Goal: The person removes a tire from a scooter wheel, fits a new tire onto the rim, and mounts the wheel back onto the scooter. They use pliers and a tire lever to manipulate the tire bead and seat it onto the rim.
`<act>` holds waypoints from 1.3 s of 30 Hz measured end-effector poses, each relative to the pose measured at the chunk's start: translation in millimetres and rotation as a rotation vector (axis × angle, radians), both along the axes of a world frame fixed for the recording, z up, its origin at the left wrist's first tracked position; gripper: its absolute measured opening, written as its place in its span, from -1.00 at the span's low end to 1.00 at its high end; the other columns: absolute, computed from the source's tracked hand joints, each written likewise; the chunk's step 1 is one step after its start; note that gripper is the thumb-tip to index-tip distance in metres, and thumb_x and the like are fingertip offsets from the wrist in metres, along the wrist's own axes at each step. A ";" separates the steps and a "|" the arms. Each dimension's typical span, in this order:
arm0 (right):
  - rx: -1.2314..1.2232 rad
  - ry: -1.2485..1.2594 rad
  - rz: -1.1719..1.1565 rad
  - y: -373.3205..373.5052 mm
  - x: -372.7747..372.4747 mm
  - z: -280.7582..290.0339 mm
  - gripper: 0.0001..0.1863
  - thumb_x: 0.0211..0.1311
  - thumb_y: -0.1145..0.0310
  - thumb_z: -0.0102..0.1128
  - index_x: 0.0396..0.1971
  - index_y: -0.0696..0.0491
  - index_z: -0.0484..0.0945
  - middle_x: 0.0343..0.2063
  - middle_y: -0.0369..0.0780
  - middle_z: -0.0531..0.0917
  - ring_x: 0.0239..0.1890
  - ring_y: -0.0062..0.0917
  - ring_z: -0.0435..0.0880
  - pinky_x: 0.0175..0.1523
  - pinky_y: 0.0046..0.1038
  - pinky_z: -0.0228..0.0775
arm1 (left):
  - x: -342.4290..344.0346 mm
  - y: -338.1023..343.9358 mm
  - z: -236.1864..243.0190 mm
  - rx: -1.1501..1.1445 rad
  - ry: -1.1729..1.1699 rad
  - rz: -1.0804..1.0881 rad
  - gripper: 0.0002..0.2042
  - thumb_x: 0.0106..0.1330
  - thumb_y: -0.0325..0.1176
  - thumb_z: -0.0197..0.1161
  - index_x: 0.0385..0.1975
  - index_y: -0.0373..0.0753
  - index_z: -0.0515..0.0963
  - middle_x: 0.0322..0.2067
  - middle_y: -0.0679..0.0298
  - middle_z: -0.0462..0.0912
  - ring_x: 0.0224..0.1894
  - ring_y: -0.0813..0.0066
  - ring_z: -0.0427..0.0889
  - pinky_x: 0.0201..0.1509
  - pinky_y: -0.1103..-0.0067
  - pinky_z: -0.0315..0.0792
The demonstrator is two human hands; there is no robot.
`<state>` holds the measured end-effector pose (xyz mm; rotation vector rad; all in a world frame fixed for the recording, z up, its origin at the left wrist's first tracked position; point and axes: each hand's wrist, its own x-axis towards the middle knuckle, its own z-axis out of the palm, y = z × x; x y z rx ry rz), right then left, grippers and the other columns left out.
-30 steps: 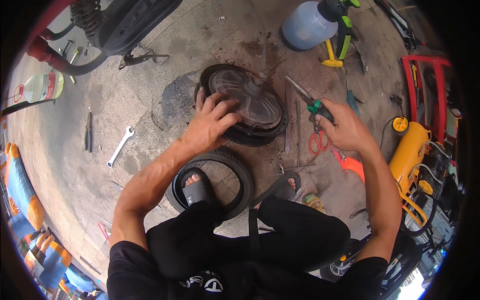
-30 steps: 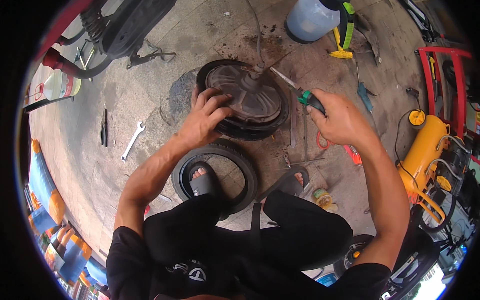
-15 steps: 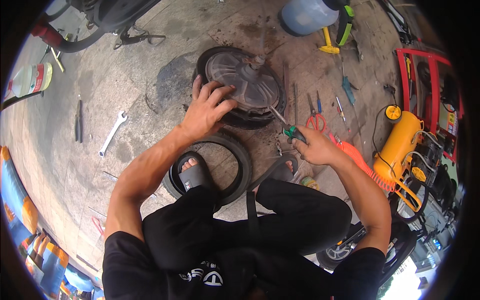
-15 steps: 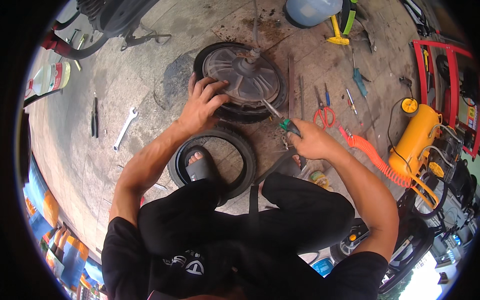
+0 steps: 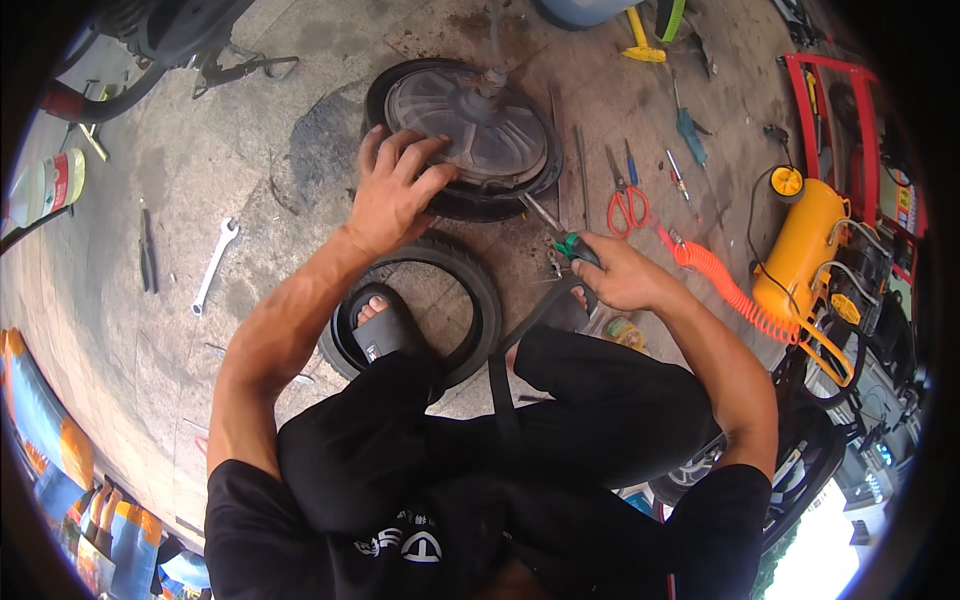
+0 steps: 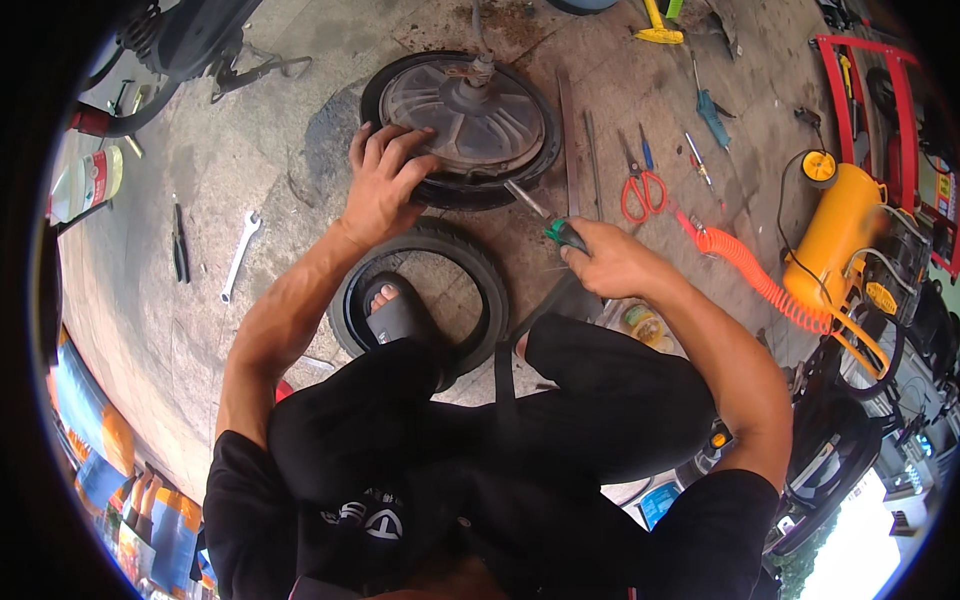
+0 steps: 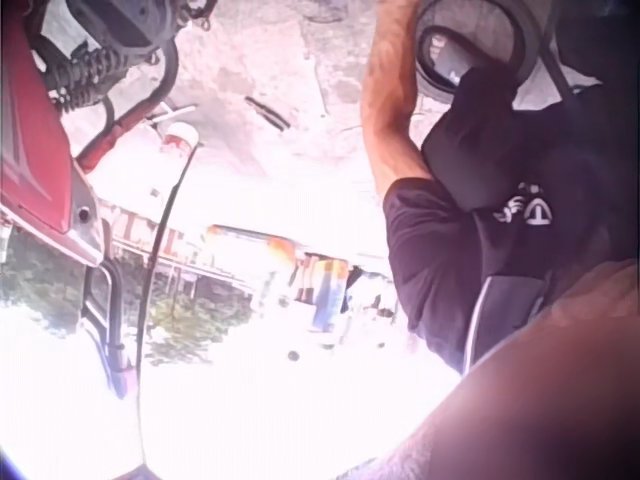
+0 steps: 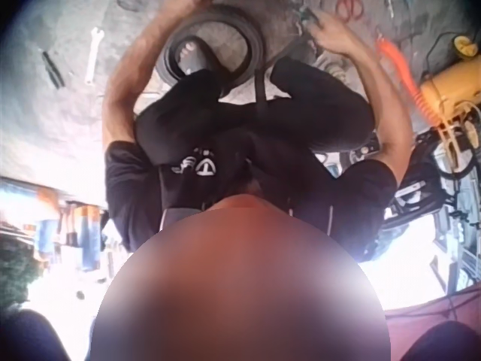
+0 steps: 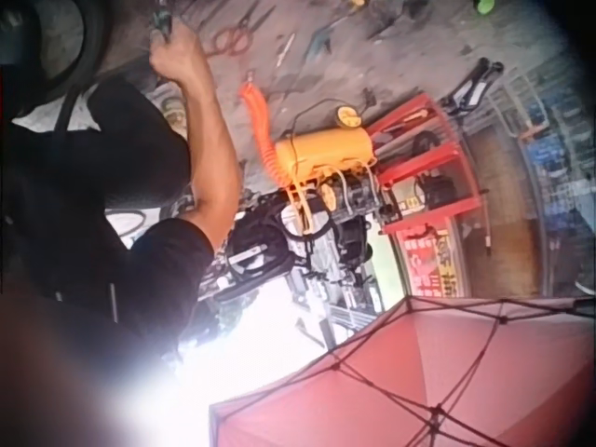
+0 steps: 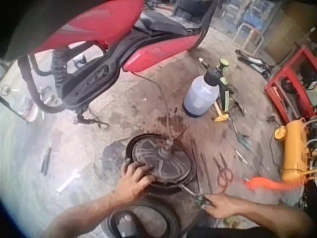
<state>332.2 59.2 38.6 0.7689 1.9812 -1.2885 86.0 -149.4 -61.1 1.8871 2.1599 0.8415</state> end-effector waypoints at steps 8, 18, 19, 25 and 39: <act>0.100 -0.205 0.157 -1.1 -38.3 23.3 -0.73 0.32 0.30 0.08 -0.24 0.25 0.47 -0.55 -0.03 0.60 -0.43 -0.21 0.66 -0.23 -0.20 0.44 | 6.4 1.1 -3.3 -0.026 0.035 0.002 -0.26 -0.37 -0.44 0.54 0.01 0.03 0.46 0.23 0.31 0.40 0.30 0.11 0.29 0.39 -0.10 -0.02; 0.150 -0.336 0.294 -8.4 -91.9 28.5 -0.68 0.19 0.28 0.04 -0.38 0.30 0.54 -0.36 0.19 0.64 -0.21 0.02 0.67 -0.09 -0.08 0.44 | 7.0 -0.5 -11.0 0.027 0.036 -0.008 -0.25 -0.34 -0.40 0.55 0.03 0.01 0.45 0.24 0.27 0.39 0.29 0.08 0.30 0.37 -0.12 -0.01; 0.160 -0.281 0.273 -11.1 -90.2 25.8 -0.67 0.19 0.28 0.03 -0.37 0.30 0.53 -0.37 0.19 0.64 -0.22 0.02 0.66 -0.09 -0.08 0.44 | 7.1 -1.2 -11.7 0.025 0.032 -0.008 -0.25 -0.34 -0.40 0.55 0.04 0.00 0.45 0.24 0.26 0.39 0.29 0.08 0.30 0.37 -0.12 -0.01; 0.122 -0.127 0.108 -22.5 -67.3 9.1 -0.71 0.20 0.31 0.03 -0.33 0.29 0.48 -0.47 0.12 0.61 -0.32 0.00 0.64 -0.15 -0.09 0.44 | 7.8 -2.9 -13.6 0.038 0.033 -0.005 -0.24 -0.36 -0.40 0.56 0.04 0.00 0.46 0.23 0.26 0.40 0.28 0.09 0.31 0.36 -0.06 0.05; -0.415 0.051 -0.608 -58.2 -12.3 -36.5 -0.73 0.28 0.46 -0.05 -0.09 0.19 0.54 -0.39 -0.22 0.60 -0.37 -0.54 0.57 -0.27 -0.43 0.46 | 1.0 -3.3 -19.4 0.061 0.037 -0.035 -0.23 -0.46 -0.36 0.55 -0.01 0.03 0.49 0.21 0.32 0.44 0.21 0.11 0.36 0.23 0.09 0.18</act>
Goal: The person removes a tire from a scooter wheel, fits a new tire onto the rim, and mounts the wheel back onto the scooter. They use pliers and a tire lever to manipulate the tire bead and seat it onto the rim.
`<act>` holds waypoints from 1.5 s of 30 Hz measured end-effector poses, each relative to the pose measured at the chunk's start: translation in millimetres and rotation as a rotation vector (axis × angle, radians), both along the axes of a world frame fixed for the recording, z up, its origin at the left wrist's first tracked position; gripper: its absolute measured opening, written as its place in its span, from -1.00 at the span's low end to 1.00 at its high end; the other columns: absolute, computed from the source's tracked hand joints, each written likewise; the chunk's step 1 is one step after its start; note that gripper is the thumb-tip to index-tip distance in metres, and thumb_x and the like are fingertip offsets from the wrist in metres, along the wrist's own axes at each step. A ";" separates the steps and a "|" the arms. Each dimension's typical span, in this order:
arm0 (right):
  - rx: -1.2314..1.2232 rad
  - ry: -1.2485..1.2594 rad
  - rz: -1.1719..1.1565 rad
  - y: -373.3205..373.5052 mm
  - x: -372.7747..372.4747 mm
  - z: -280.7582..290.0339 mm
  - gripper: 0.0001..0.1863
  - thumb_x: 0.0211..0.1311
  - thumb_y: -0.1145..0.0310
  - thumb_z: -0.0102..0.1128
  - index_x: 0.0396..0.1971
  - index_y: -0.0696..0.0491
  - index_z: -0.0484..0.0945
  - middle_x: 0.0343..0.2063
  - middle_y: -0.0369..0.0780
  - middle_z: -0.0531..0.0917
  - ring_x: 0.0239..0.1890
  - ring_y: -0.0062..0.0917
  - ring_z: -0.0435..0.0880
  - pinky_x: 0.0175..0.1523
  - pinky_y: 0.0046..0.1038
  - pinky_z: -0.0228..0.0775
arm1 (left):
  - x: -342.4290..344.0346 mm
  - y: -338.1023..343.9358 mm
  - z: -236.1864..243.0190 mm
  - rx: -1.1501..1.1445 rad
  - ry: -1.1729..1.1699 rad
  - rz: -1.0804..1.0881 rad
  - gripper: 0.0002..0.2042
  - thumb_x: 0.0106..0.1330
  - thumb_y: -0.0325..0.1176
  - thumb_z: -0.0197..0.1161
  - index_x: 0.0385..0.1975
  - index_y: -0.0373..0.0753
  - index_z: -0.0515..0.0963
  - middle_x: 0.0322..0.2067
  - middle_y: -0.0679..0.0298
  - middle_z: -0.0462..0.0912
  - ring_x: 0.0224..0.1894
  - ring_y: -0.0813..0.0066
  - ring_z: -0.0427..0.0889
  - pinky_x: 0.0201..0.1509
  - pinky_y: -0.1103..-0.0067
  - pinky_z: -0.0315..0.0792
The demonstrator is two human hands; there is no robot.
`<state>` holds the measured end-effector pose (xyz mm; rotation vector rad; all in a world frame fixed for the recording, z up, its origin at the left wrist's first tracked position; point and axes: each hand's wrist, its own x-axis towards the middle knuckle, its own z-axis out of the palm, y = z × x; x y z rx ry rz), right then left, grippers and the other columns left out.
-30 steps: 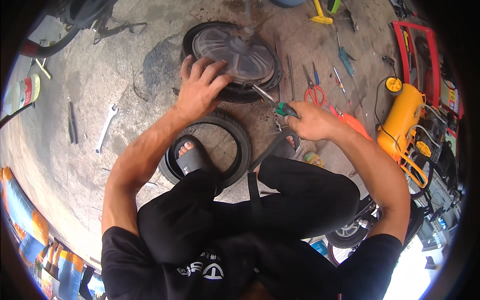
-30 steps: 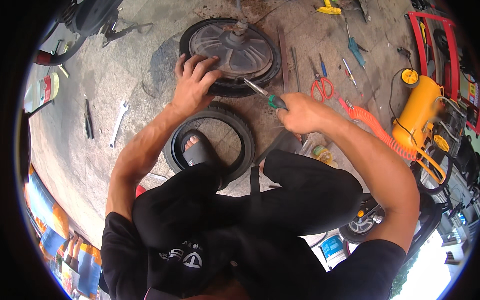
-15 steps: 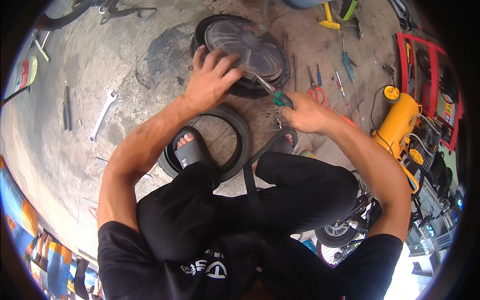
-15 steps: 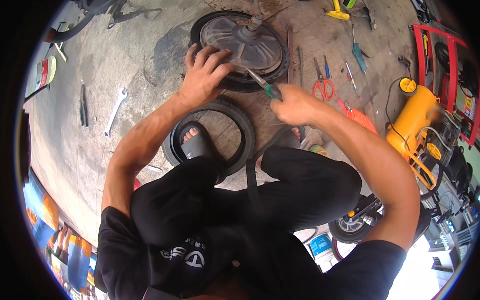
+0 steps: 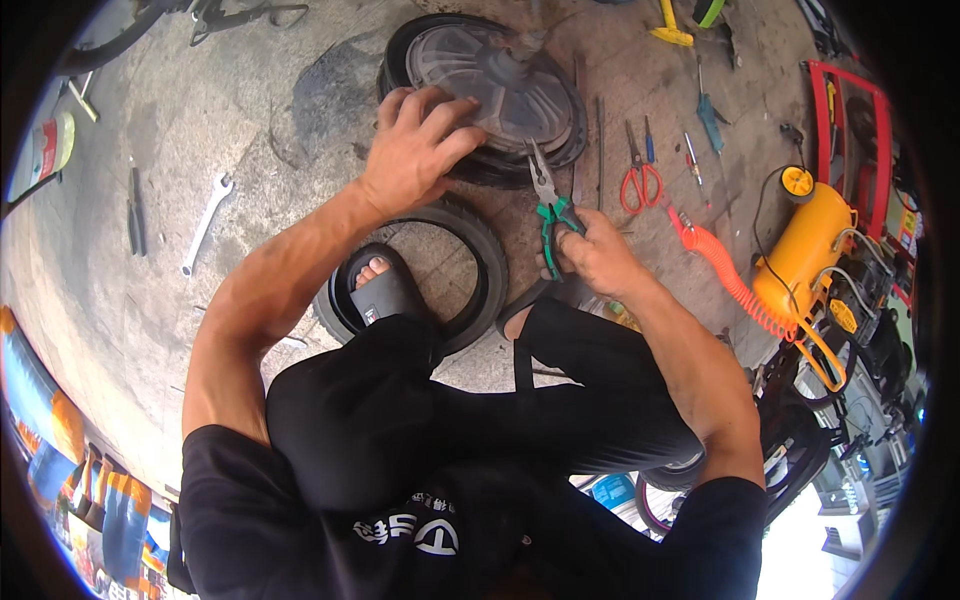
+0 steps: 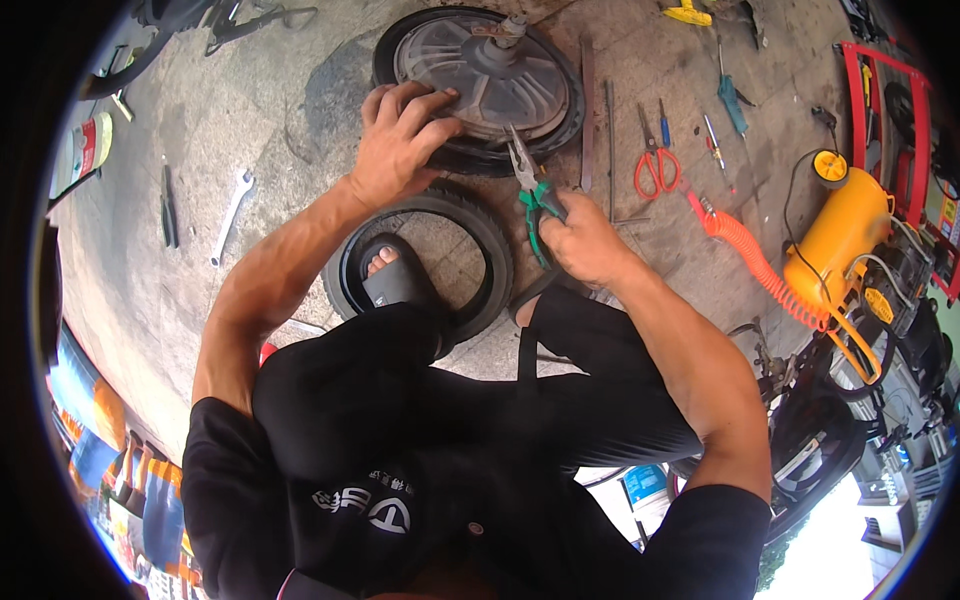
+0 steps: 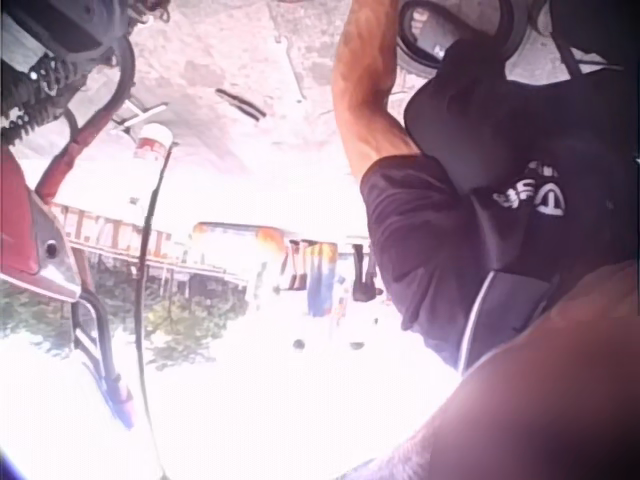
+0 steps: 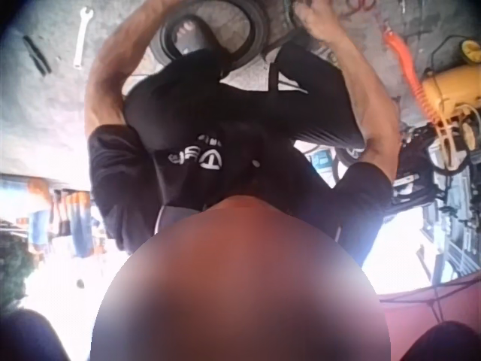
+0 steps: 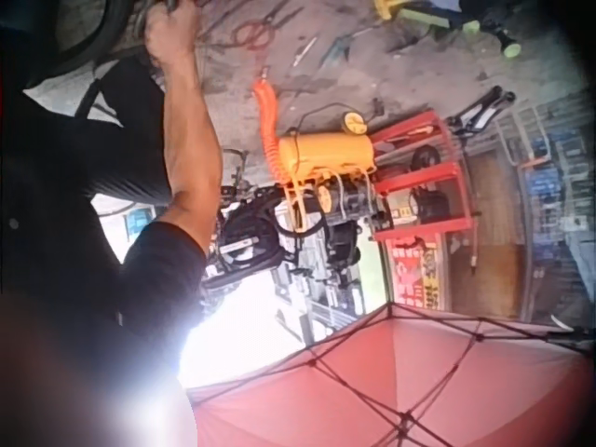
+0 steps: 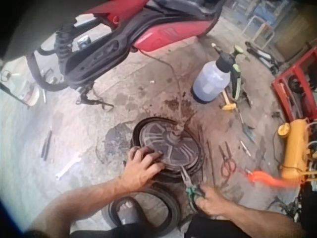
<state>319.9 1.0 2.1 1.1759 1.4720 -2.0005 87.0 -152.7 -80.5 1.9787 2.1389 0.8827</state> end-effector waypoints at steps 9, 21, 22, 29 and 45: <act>-0.353 0.150 -0.375 -33.6 13.6 -22.4 -0.67 0.39 0.44 -0.05 0.09 0.18 0.44 -0.19 -0.14 0.60 -0.22 -0.39 0.66 -0.12 -0.29 0.58 | -1.7 1.0 -0.5 -0.004 0.005 -0.014 -0.20 -0.49 -0.37 0.56 0.00 0.07 0.48 0.22 0.33 0.44 0.21 0.10 0.36 0.21 0.10 0.19; -0.369 0.186 -0.456 -56.5 2.1 -21.2 -0.63 0.29 0.40 0.04 0.08 0.16 0.43 -0.19 -0.09 0.62 -0.21 -0.31 0.67 -0.12 -0.19 0.59 | 0.6 -4.8 -7.3 0.032 -0.008 0.020 -0.25 -0.41 -0.31 0.55 0.00 0.06 0.47 0.21 0.31 0.44 0.21 0.10 0.37 0.30 0.06 0.15; -0.275 0.111 -0.388 -52.0 1.7 -15.7 -0.63 0.30 0.41 0.03 0.08 0.17 0.43 -0.19 -0.09 0.62 -0.21 -0.31 0.67 -0.12 -0.20 0.59 | 0.5 -5.5 -8.1 0.031 -0.003 0.035 -0.25 -0.40 -0.31 0.55 0.01 0.05 0.47 0.21 0.30 0.44 0.22 0.10 0.37 0.31 0.06 0.15; -0.536 0.234 -0.565 -60.5 4.5 -26.7 -0.57 0.29 0.32 0.07 0.12 0.16 0.41 -0.19 -0.10 0.60 -0.16 -0.25 0.66 -0.11 -0.19 0.61 | 4.3 -7.2 -16.4 0.055 -0.035 0.044 -0.26 -0.41 -0.34 0.56 -0.01 0.07 0.49 0.22 0.31 0.43 0.23 0.17 0.36 0.33 0.04 0.16; 0.229 -0.129 0.192 -26.6 -14.4 14.8 -0.57 0.28 0.50 0.01 0.16 0.19 0.39 -0.12 -0.11 0.63 -0.12 -0.41 0.65 0.03 -0.41 0.50 | 3.6 -9.2 -14.1 0.027 -0.033 0.027 -0.29 -0.43 -0.34 0.55 -0.06 0.04 0.51 0.25 0.28 0.43 0.20 0.15 0.37 0.34 0.03 0.12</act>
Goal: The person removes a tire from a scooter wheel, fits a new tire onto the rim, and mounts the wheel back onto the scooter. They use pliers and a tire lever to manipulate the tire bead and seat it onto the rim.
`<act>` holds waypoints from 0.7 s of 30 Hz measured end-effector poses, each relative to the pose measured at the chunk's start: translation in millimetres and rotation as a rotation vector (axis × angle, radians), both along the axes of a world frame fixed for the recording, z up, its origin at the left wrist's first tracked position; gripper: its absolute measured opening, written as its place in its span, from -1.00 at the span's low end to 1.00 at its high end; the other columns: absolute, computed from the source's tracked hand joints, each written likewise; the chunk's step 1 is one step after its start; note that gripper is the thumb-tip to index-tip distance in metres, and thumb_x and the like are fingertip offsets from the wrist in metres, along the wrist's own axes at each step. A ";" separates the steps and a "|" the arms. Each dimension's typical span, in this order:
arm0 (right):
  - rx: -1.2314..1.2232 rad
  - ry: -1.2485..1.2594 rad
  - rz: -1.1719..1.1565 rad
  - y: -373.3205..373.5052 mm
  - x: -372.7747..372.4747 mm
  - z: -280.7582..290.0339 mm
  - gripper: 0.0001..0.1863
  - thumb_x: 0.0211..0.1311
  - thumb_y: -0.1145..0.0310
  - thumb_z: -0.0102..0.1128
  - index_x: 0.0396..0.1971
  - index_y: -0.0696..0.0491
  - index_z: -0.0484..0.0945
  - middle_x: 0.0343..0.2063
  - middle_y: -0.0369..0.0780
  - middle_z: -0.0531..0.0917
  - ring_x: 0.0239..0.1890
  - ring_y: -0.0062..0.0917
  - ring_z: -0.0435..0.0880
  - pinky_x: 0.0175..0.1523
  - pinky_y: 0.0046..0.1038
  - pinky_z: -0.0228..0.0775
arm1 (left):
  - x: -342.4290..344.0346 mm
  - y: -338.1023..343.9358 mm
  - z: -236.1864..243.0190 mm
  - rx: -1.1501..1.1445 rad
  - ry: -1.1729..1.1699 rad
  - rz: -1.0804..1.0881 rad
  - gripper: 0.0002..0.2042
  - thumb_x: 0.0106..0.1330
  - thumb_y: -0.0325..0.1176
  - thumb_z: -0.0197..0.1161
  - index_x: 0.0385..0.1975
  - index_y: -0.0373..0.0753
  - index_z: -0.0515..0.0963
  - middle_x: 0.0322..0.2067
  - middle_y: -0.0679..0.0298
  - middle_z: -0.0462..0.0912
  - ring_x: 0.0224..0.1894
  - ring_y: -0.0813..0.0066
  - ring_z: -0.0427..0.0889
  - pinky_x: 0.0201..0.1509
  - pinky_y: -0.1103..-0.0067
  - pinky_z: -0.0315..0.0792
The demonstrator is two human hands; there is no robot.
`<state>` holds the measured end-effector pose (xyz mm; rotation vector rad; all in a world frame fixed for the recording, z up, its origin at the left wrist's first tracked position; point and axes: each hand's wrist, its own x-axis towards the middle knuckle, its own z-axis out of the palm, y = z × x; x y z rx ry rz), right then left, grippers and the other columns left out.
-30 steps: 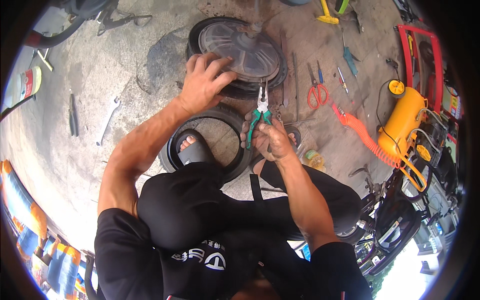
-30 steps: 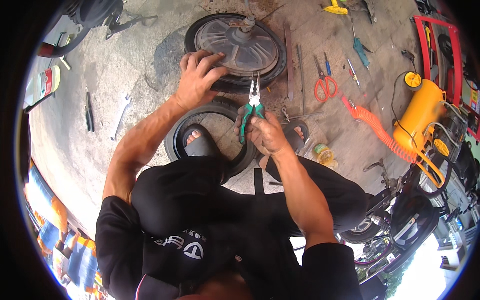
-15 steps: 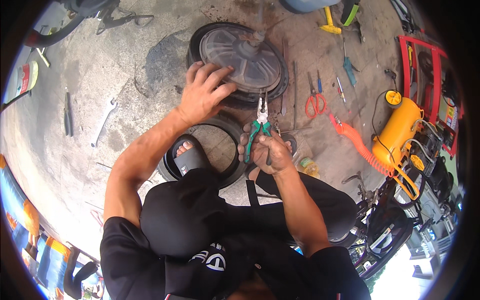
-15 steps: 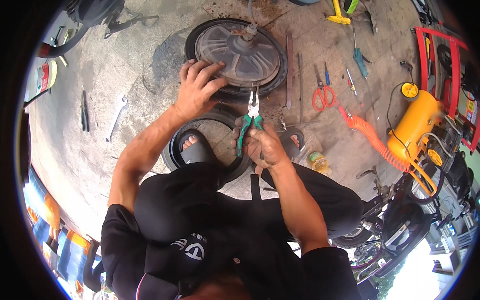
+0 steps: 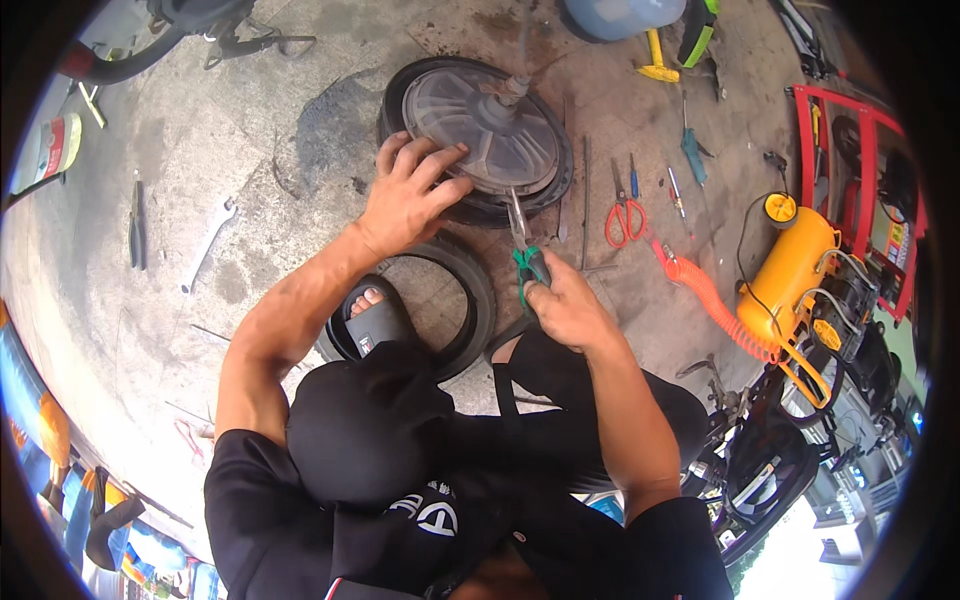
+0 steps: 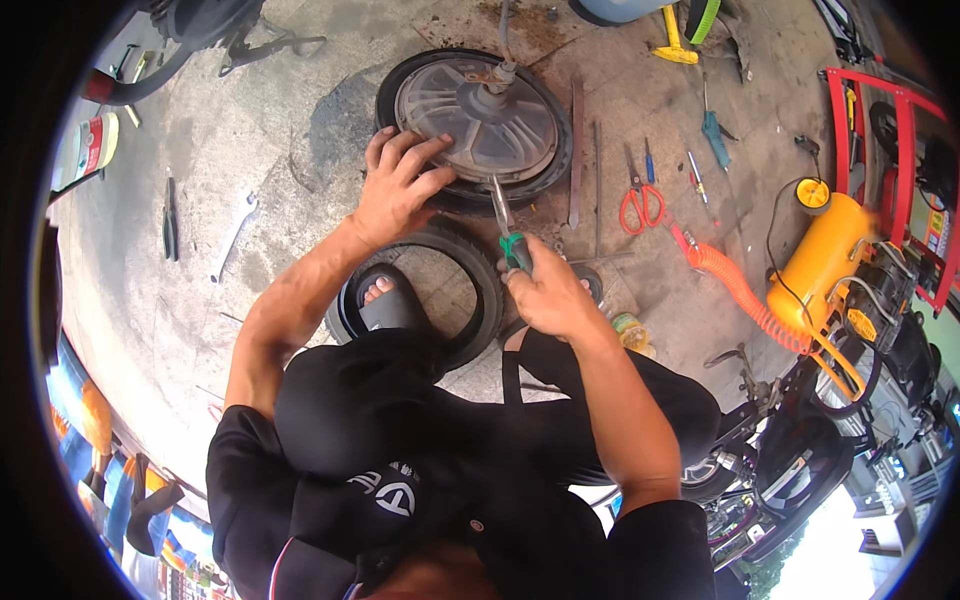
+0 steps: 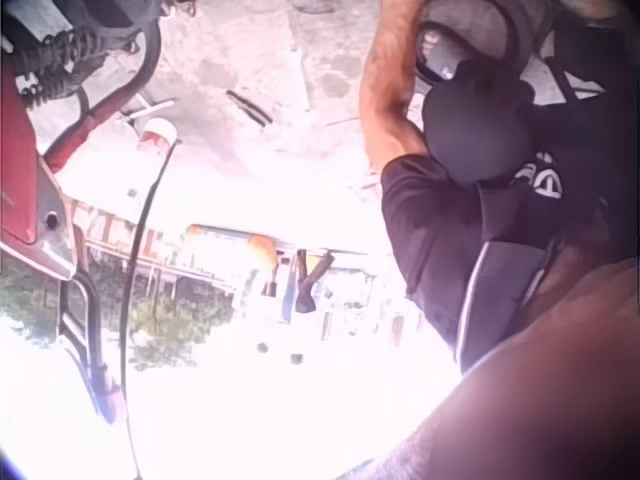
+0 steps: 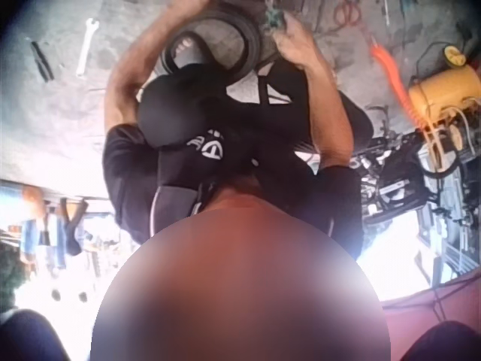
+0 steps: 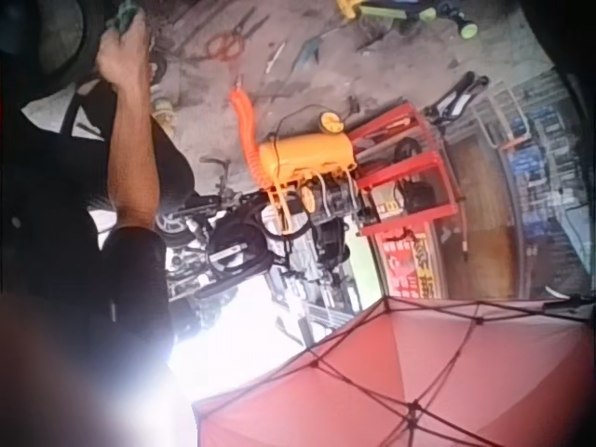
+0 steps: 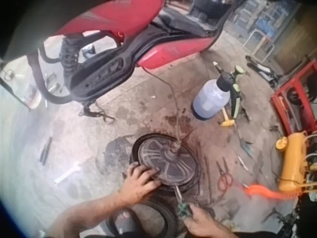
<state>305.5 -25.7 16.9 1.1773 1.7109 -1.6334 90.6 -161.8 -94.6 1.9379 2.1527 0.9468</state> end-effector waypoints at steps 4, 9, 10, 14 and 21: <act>0.413 0.015 0.477 20.4 -13.1 18.8 -0.38 0.16 0.43 0.05 0.27 0.27 0.30 -0.04 0.11 0.57 0.06 -0.12 0.61 0.19 -0.22 0.41 | 1.3 -1.0 -1.4 0.018 0.007 0.009 -0.29 -0.44 -0.34 0.55 -0.07 0.03 0.50 0.24 0.28 0.44 0.20 0.14 0.38 0.35 0.00 0.12; 0.490 -0.165 0.816 44.3 -39.2 41.1 -0.24 0.13 0.39 0.11 0.36 0.30 0.16 0.07 0.36 0.42 0.13 0.21 0.49 0.26 -0.06 0.35 | 1.6 -1.1 -1.8 0.012 -0.010 0.017 -0.34 -0.31 -0.40 0.51 -0.03 0.07 0.49 0.20 0.32 0.44 0.24 0.18 0.35 0.37 0.02 0.12; 0.489 -0.179 0.855 47.0 -43.2 44.4 -0.21 0.07 0.41 0.12 0.37 0.27 0.17 0.00 0.30 0.46 0.10 0.17 0.50 0.24 -0.10 0.35 | 1.5 -1.1 -1.7 0.017 -0.001 0.019 -0.35 -0.30 -0.40 0.50 -0.03 0.07 0.50 0.20 0.32 0.44 0.23 0.18 0.35 0.37 0.02 0.12; 0.449 -0.181 0.935 53.1 -56.6 48.9 -0.17 0.08 0.43 0.12 0.42 0.18 0.10 -0.02 0.30 0.47 0.10 0.17 0.50 0.20 -0.08 0.36 | 1.8 -0.9 -1.0 0.004 -0.003 0.014 -0.38 -0.26 -0.40 0.48 -0.03 0.07 0.50 0.19 0.32 0.45 0.23 0.17 0.36 0.37 0.04 0.11; 0.552 -0.186 0.858 48.1 -48.0 38.5 -0.44 0.11 0.43 0.15 0.15 0.27 0.34 -0.32 0.15 0.62 -0.16 0.01 0.63 -0.04 -0.08 0.45 | 3.4 -1.6 -3.1 0.031 -0.011 0.034 -0.32 -0.36 -0.39 0.52 -0.05 0.04 0.50 0.22 0.31 0.44 0.20 0.14 0.37 0.34 0.02 0.15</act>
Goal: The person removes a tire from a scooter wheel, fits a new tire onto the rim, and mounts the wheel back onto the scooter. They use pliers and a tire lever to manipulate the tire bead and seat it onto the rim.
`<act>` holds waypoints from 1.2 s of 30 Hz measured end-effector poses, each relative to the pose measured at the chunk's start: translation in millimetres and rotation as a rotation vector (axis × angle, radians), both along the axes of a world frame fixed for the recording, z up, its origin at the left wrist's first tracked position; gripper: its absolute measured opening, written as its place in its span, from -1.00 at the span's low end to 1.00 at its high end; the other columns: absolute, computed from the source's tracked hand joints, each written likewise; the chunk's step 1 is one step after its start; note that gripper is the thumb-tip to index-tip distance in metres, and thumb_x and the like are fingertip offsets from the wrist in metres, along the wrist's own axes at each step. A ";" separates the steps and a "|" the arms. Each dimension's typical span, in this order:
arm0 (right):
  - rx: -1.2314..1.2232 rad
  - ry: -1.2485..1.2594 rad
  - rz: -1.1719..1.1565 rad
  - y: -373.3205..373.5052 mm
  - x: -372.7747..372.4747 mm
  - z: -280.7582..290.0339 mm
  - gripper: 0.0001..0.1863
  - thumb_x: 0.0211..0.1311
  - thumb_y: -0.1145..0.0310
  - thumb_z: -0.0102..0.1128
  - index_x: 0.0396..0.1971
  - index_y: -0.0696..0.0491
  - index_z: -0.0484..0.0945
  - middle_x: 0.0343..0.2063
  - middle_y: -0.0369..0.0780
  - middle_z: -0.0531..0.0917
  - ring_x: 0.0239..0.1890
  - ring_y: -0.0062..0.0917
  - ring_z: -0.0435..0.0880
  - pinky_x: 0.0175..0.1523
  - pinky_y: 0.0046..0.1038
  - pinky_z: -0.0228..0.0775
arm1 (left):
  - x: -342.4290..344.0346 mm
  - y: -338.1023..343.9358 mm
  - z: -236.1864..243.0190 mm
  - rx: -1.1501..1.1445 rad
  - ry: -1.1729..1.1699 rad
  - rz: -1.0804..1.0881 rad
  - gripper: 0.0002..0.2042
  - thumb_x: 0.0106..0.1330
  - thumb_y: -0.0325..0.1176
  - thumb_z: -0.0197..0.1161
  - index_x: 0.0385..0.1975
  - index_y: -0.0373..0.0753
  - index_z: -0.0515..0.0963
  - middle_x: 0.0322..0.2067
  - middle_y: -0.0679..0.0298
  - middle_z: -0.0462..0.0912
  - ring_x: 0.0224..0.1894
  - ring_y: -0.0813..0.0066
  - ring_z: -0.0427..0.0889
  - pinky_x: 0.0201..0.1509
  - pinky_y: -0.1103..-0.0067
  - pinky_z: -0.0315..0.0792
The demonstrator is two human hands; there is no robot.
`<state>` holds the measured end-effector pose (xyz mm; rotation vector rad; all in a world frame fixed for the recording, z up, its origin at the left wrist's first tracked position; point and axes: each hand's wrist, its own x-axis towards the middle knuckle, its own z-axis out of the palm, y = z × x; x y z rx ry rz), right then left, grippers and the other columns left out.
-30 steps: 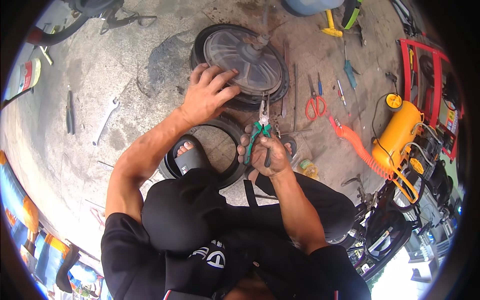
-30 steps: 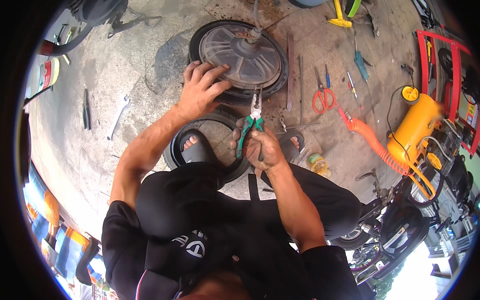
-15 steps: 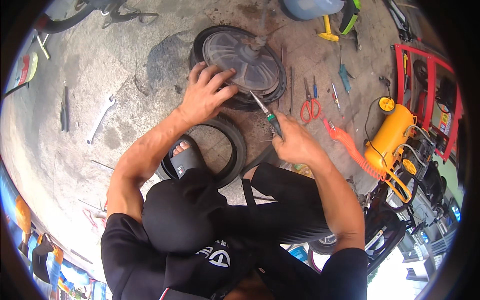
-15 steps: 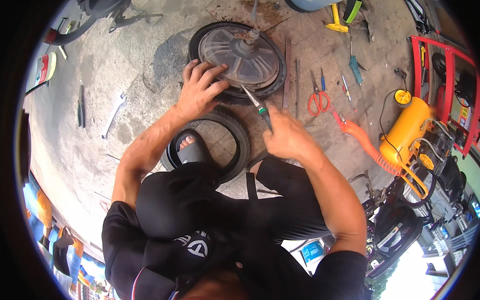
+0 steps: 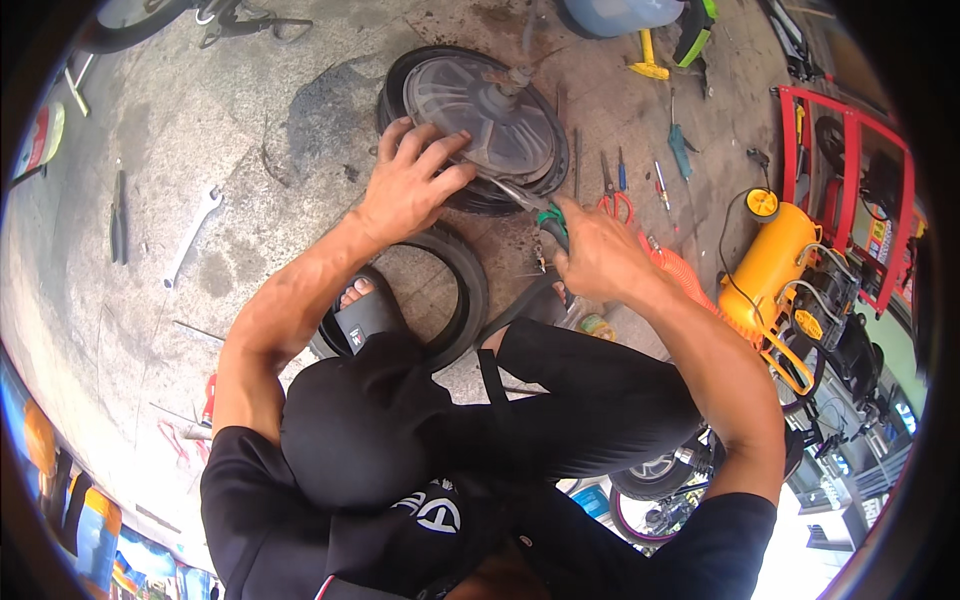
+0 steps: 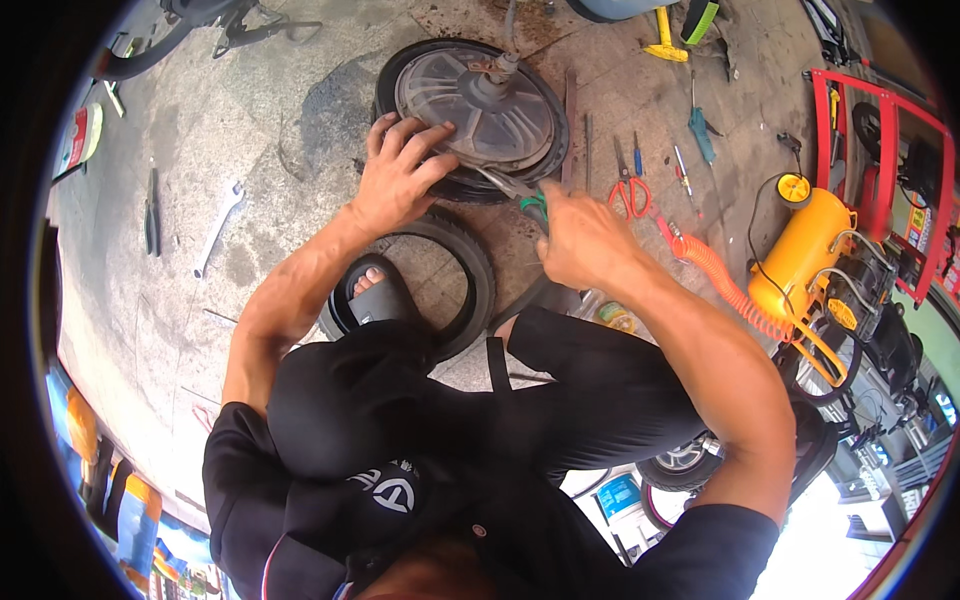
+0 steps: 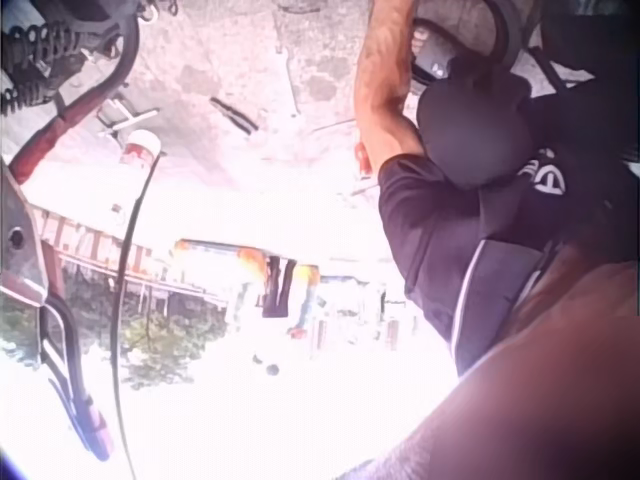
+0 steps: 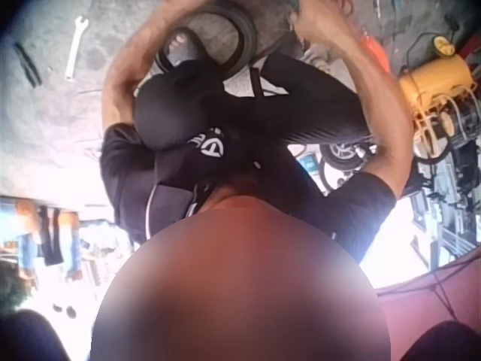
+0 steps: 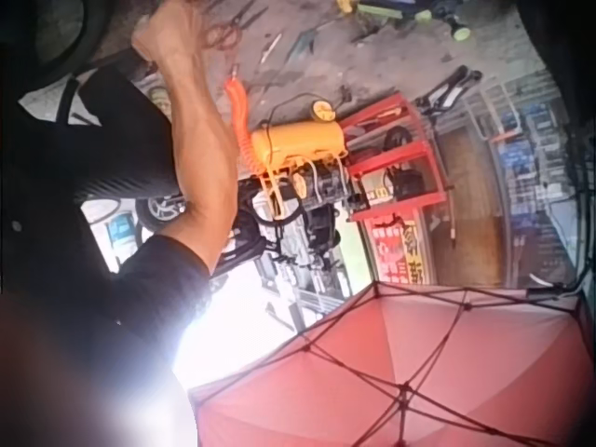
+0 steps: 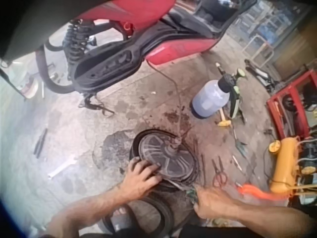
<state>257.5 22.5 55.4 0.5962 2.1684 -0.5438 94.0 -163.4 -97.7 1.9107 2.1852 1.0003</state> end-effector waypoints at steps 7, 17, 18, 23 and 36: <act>-0.556 0.006 -0.834 -20.2 46.5 -43.8 -0.68 0.09 0.44 0.12 -0.13 0.22 0.41 -0.64 -0.26 0.45 -0.52 -0.50 0.50 -0.42 -0.38 0.36 | 4.2 -8.3 -7.8 0.015 0.023 0.015 -0.35 -0.31 -0.36 0.52 -0.04 0.07 0.50 0.20 0.35 0.45 0.20 0.15 0.37 0.32 0.06 0.20; -1.982 0.683 -1.453 -90.6 32.6 -90.7 -0.51 0.17 0.25 0.21 0.11 0.00 0.38 -0.25 -0.30 0.43 -0.21 -0.49 0.44 -0.10 -0.39 0.31 | 1.9 -2.6 -0.8 -0.020 -0.008 0.016 -0.25 -0.41 -0.36 0.56 0.00 0.07 0.48 0.25 0.30 0.40 0.20 0.08 0.35 0.26 0.06 0.21; -2.029 0.753 -1.434 -92.3 19.4 -94.8 -0.49 0.17 0.24 0.21 0.14 -0.01 0.38 -0.24 -0.28 0.44 -0.20 -0.47 0.45 -0.09 -0.35 0.32 | 1.8 0.4 -0.8 -0.008 -0.004 0.008 -0.24 -0.40 -0.36 0.56 0.01 0.08 0.48 0.25 0.31 0.39 0.21 0.10 0.34 0.26 0.06 0.21; -1.580 1.040 -1.368 -25.5 24.9 -81.5 -0.43 0.16 0.21 0.22 0.17 0.09 0.42 -0.06 -0.09 0.61 -0.06 -0.24 0.62 0.05 -0.25 0.45 | 4.0 2.5 -3.5 -0.008 0.017 0.027 -0.24 -0.40 -0.38 0.56 0.01 0.07 0.48 0.24 0.27 0.40 0.22 0.07 0.34 0.25 0.03 0.20; -0.567 0.490 -1.592 95.3 78.3 -96.6 -0.57 0.32 0.46 -0.07 0.15 0.30 0.30 0.10 0.04 0.55 0.04 -0.19 0.64 0.13 -0.03 0.56 | 7.7 4.9 0.8 -0.002 0.003 0.049 -0.26 -0.40 -0.42 0.56 -0.01 0.02 0.49 0.23 0.26 0.41 0.23 0.04 0.33 0.29 0.04 0.15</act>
